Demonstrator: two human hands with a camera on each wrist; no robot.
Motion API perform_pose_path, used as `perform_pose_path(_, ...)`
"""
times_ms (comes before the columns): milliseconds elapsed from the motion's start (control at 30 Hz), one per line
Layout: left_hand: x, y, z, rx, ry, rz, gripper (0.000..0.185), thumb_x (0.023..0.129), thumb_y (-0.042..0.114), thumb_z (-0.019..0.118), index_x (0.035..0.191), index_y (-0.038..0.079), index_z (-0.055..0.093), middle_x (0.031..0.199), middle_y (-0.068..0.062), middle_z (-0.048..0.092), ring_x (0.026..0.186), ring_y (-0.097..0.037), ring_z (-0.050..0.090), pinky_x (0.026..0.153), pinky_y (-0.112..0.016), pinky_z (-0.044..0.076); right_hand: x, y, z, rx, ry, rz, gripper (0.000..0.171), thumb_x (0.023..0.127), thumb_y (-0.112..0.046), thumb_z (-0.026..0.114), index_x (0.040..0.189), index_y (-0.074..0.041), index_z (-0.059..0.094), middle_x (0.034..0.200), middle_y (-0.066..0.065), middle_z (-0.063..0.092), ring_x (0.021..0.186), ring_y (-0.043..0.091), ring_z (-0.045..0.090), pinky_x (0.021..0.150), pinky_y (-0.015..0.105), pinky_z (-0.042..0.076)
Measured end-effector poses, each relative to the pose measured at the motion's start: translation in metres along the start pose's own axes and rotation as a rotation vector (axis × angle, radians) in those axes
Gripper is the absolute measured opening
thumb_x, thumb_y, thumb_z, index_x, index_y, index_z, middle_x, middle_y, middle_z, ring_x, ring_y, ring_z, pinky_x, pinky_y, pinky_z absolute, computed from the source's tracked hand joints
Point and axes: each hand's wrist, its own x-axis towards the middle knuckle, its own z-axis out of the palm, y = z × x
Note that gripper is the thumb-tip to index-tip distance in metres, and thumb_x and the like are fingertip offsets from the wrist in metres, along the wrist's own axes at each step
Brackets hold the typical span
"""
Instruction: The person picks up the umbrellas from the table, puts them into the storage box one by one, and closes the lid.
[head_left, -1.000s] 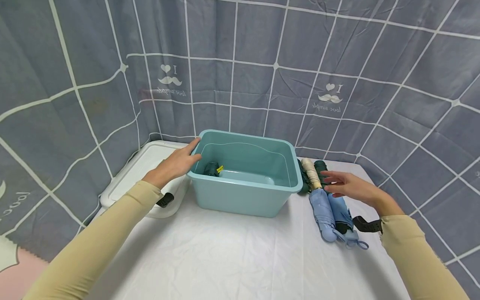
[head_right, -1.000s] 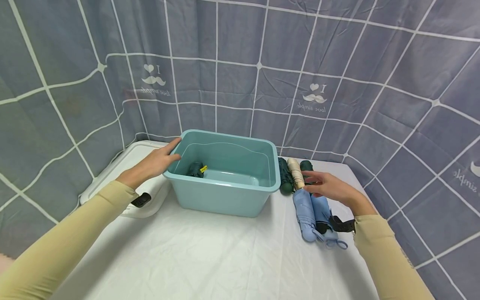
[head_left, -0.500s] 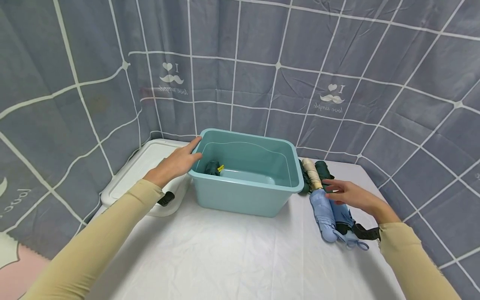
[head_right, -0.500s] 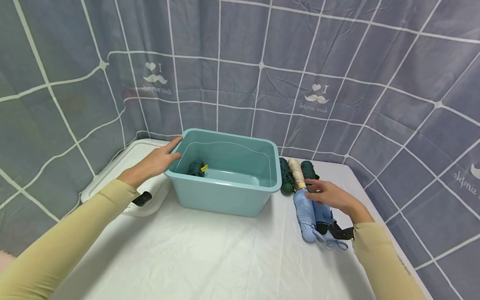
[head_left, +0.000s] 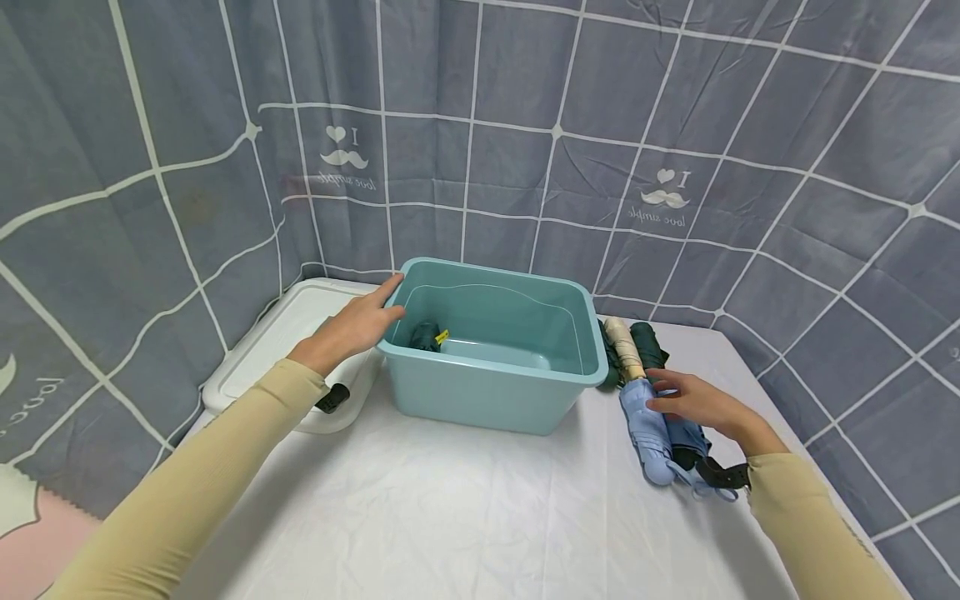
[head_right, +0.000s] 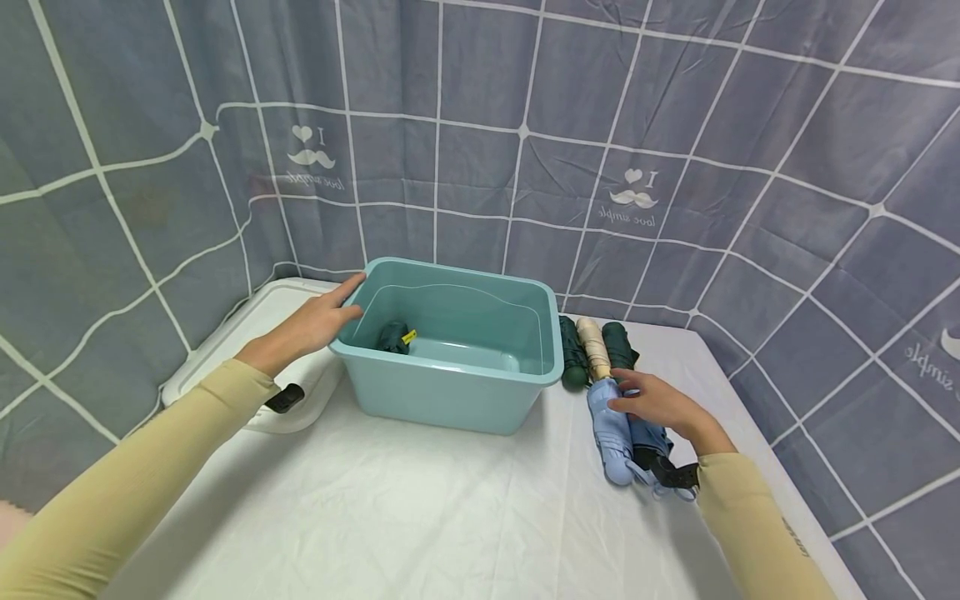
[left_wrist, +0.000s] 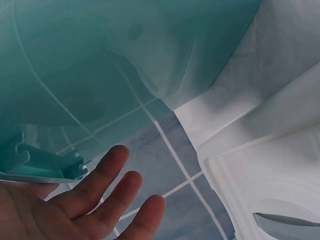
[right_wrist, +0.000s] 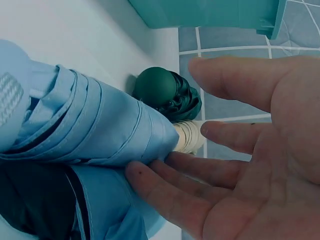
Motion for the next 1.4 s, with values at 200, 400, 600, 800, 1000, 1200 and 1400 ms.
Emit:
perform_pose_path(200,0.001,-0.001,0.001,-0.001,0.004,0.004,0.070,0.102,0.041,0.035,0.164,0.032,0.002,0.168,-0.014,0.018,0.150,-0.043,0.028,0.115,-0.067,0.027,0.001,-0.005,0.006,-0.028,0.024,0.022,0.078,0.099,-0.024,0.064,0.156,0.007,0.021,0.148,0.040,0.034,0.116,0.037,0.064,0.096,0.049,0.054)
perform_pose_path(400,0.001,-0.001,0.001,-0.001,0.013,0.004,0.069,0.102,0.040,0.035,0.163,0.032,0.003,0.168,-0.014,0.019,0.149,-0.043,0.028,0.114,-0.067,0.028,0.001,-0.007,0.011,-0.121,0.054,0.033,0.079,0.097,-0.025,0.067,0.154,0.009,0.025,0.140,0.038,0.046,0.112,0.034,0.063,0.096,0.053,0.052)
perform_pose_path(600,0.000,0.000,0.002,-0.010,0.013,0.000,0.069,0.102,0.039,0.035,0.164,0.032,0.003,0.168,-0.014,0.019,0.149,-0.043,0.029,0.114,-0.066,0.028,0.003,-0.007,0.013,-0.183,0.075,0.040,0.077,0.094,-0.025,0.070,0.151,0.011,0.032,0.135,0.037,0.051,0.118,0.043,0.058,0.098,0.059,0.048)
perform_pose_path(800,0.000,0.001,0.002,-0.013,0.004,0.002,0.069,0.103,0.039,0.035,0.163,0.032,0.002,0.168,-0.014,0.018,0.149,-0.044,0.028,0.115,-0.066,0.028,0.004,-0.011,0.014,-0.258,0.079,0.064,0.077,0.091,-0.025,0.072,0.149,0.011,0.036,0.125,0.031,0.059,0.107,0.037,0.060,0.090,0.054,0.052)
perform_pose_path(1000,-0.001,0.000,0.002,-0.019,0.007,0.013,0.069,0.103,0.038,0.035,0.164,0.030,0.002,0.168,-0.014,0.018,0.150,-0.044,0.027,0.115,-0.066,0.026,0.006,-0.015,0.018,-0.265,0.062,0.084,0.081,0.091,-0.024,0.074,0.151,0.012,0.033,0.117,0.026,0.062,0.089,0.024,0.062,0.080,0.043,0.055)
perform_pose_path(1200,-0.002,0.000,0.004,-0.025,0.006,0.015,0.070,0.103,0.039,0.035,0.164,0.030,0.002,0.168,-0.014,0.017,0.150,-0.044,0.026,0.115,-0.067,0.026,0.007,-0.017,0.024,-0.171,0.040,0.152,0.085,0.090,-0.022,0.075,0.154,0.009,0.027,0.130,0.033,0.054,0.098,0.027,0.063,0.079,0.040,0.060)
perform_pose_path(1400,-0.002,0.000,0.003,-0.029,0.009,0.014,0.070,0.102,0.039,0.035,0.164,0.031,0.002,0.168,-0.013,0.018,0.150,-0.044,0.026,0.115,-0.067,0.026,0.007,-0.021,0.027,-0.177,0.033,0.181,0.088,0.090,-0.024,0.075,0.156,0.006,0.024,0.135,0.034,0.049,0.104,0.031,0.061,0.081,0.041,0.060)
